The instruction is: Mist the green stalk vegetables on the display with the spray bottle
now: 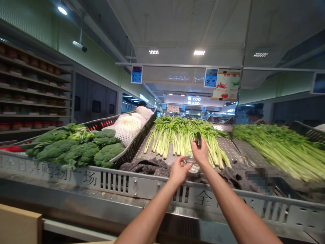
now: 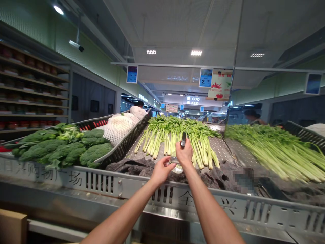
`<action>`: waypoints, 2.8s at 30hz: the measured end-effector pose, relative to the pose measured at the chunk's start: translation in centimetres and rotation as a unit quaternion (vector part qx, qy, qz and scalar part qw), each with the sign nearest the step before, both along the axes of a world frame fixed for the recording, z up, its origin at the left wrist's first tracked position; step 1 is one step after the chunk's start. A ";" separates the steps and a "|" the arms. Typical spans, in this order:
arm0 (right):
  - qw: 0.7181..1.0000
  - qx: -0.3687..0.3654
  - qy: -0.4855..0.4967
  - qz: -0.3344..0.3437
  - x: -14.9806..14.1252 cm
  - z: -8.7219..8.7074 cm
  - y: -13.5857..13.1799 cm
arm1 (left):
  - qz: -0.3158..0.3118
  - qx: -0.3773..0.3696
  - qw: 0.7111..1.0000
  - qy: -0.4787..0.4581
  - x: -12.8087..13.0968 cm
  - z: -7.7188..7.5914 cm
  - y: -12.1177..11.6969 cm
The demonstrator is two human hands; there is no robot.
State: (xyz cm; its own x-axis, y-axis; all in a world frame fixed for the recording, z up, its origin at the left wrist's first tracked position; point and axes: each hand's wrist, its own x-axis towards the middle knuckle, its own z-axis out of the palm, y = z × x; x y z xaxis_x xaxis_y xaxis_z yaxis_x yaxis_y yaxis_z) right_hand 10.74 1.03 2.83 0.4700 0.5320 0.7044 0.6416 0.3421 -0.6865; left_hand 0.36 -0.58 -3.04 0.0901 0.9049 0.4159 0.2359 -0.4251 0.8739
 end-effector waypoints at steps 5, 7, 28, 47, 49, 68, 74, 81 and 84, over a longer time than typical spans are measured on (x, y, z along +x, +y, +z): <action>1.000 -0.005 -0.011 0.020 -1.0 0.2 -0.2 | 0.011 -0.005 1.000 -0.007 -0.9 0.0 -0.1; 0.999 -0.003 -0.013 0.032 -1.5 0.4 -0.4 | 0.013 -0.003 1.000 -0.016 -1.2 0.1 -0.2; 0.996 -0.014 -0.021 0.088 -5.6 1.7 0.5 | 0.082 -0.007 0.995 -0.048 -4.8 0.9 -0.6; 0.988 0.068 0.113 0.084 -4.7 2.6 0.6 | 0.006 -0.073 0.944 -0.323 -2.8 0.8 -5.2; 0.986 0.096 0.098 0.093 -4.9 2.6 0.1 | -0.195 -0.208 0.883 -0.372 -0.5 0.6 -7.5; 0.998 -0.012 -0.026 0.050 -0.3 -0.5 -0.5 | 0.036 0.038 0.987 -0.152 -2.6 1.8 -2.7; 0.991 -0.015 0.001 0.136 -3.5 0.6 -0.6 | 0.040 0.035 0.997 0.061 -2.8 1.0 -1.6; 0.983 -0.012 -0.016 0.180 -5.3 0.6 -0.5 | 0.106 0.022 0.990 0.093 -3.9 1.2 -2.1; 0.983 -0.011 -0.011 0.183 -5.7 0.6 -0.5 | 0.112 0.026 0.990 0.079 -4.2 1.2 -2.2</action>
